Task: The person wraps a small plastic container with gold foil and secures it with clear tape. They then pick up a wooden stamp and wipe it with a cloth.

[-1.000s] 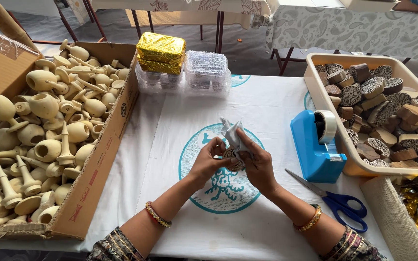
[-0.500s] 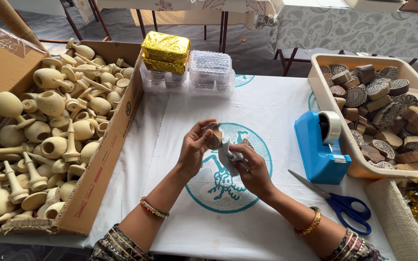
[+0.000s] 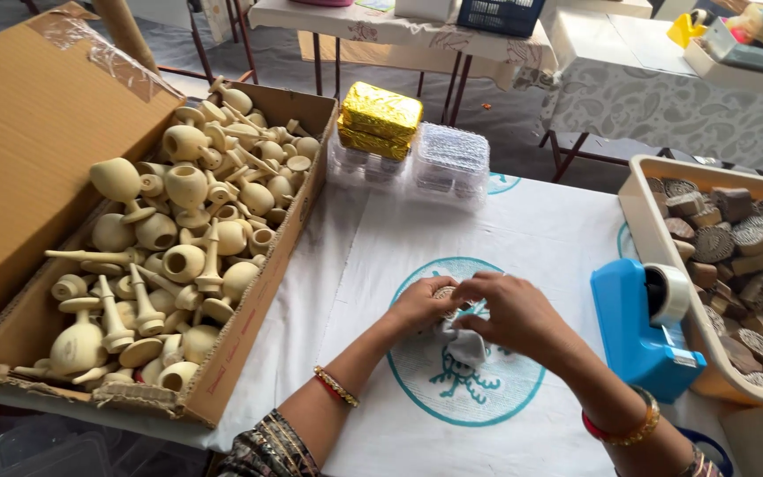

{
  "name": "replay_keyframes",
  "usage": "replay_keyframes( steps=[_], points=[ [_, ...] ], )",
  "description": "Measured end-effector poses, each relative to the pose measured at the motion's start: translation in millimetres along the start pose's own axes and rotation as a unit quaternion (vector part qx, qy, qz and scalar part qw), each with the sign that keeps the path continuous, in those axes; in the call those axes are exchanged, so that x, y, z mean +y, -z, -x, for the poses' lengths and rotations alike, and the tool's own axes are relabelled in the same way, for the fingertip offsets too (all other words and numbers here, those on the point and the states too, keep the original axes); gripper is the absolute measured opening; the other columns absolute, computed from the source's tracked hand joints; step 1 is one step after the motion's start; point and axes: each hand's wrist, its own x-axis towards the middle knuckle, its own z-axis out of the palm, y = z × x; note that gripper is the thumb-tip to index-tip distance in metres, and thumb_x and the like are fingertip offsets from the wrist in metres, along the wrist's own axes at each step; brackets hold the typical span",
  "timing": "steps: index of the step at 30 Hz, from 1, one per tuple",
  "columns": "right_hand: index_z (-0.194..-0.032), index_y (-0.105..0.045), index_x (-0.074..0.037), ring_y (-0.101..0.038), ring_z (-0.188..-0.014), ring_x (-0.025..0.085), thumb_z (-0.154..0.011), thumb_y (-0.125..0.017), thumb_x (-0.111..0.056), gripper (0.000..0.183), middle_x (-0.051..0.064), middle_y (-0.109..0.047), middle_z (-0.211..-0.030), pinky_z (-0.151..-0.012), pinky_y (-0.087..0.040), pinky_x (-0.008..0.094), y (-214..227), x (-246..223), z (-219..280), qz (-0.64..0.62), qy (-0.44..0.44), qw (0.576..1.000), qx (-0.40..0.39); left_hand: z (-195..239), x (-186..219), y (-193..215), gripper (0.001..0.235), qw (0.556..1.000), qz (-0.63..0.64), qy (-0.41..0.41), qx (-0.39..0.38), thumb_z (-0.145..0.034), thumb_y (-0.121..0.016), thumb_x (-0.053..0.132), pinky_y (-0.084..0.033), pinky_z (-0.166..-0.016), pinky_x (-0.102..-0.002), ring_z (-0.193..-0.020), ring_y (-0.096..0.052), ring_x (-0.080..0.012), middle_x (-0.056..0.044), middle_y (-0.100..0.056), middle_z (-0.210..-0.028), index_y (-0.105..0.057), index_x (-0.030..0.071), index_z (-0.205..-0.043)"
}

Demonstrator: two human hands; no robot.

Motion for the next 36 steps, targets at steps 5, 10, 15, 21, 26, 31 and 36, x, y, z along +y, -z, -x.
replay_keyframes(
  steps=[5,10,15,21,26,31,36],
  points=[
    [-0.136,-0.061,-0.021,-0.067,-0.111,0.028,-0.071,-0.089,-0.034,0.072,0.008,-0.067,-0.135,-0.092,-0.060,0.043,70.5,-36.2,-100.9,0.007,0.212,0.967,0.140,8.5,23.5,-4.5,0.050,0.984,-0.161,0.050,0.049,-0.087,-0.062,0.060,-0.057,-0.071,-0.034,-0.076,-0.074,-0.0191,-0.006,-0.078,-0.089,-0.077,0.019,-0.112],
    [-0.161,-0.022,-0.023,-0.033,-0.147,0.041,-0.051,-0.101,-0.043,0.137,0.019,-0.036,-0.161,-0.117,-0.033,0.050,92.5,-24.8,-257.5,0.073,0.194,0.958,0.197,4.7,1.4,-5.8,0.046,0.987,-0.145,-0.041,0.048,-0.091,-0.064,0.057,-0.057,-0.075,-0.036,-0.081,-0.074,-0.0212,-0.007,-0.078,-0.093,-0.078,0.018,-0.111],
    [-0.165,-0.005,-0.021,-0.028,-0.151,0.039,-0.045,-0.102,-0.043,0.156,0.022,-0.032,-0.162,-0.125,-0.024,0.046,92.3,5.9,-355.4,0.021,0.165,0.978,0.126,7.0,9.6,-5.7,0.044,0.988,-0.147,-0.012,0.044,-0.093,-0.062,0.056,-0.057,-0.072,-0.035,-0.078,-0.075,-0.0207,-0.005,-0.078,-0.085,-0.077,0.018,-0.110],
    [-0.167,-0.005,-0.028,-0.036,-0.149,0.040,-0.040,-0.102,-0.039,0.161,0.021,-0.042,-0.158,-0.126,-0.027,0.048,87.9,-14.7,-362.5,0.046,0.068,0.994,0.068,5.4,8.6,-5.8,0.044,0.989,-0.142,-0.018,0.038,-0.095,-0.062,0.055,-0.056,-0.070,-0.034,-0.076,-0.075,-0.0198,-0.003,-0.078,-0.082,-0.078,0.017,-0.108],
    [-0.168,-0.016,-0.033,-0.042,-0.145,0.042,-0.043,-0.102,-0.037,0.152,0.020,-0.051,-0.150,-0.124,-0.033,0.053,93.9,-8.0,-358.3,0.075,0.047,0.990,0.112,5.7,10.5,-3.8,0.044,0.990,-0.136,-0.019,0.031,-0.095,-0.062,0.055,-0.056,-0.070,-0.034,-0.077,-0.075,-0.0190,-0.003,-0.078,-0.082,-0.076,0.016,-0.111],
    [-0.165,-0.028,-0.030,-0.038,-0.148,0.038,-0.046,-0.100,-0.034,0.139,0.014,-0.040,-0.161,-0.122,-0.035,0.053,143.7,41.5,-311.4,-0.022,0.133,0.972,0.194,3.5,8.4,-3.1,0.044,0.991,-0.134,-0.001,0.017,-0.095,-0.061,0.055,-0.057,-0.072,-0.034,-0.078,-0.076,-0.0190,-0.003,-0.078,-0.082,-0.076,0.018,-0.113],
    [-0.166,-0.032,-0.032,-0.032,-0.151,0.038,-0.043,-0.099,-0.031,0.139,0.012,-0.040,-0.161,-0.123,-0.032,0.056,169.3,135.2,-224.1,0.030,-0.003,0.983,0.180,4.3,15.0,-1.7,0.044,0.989,-0.143,-0.002,0.020,-0.093,-0.061,0.056,-0.057,-0.075,-0.036,-0.084,-0.075,-0.0197,-0.003,-0.079,-0.090,-0.076,0.018,-0.111]
  ],
)
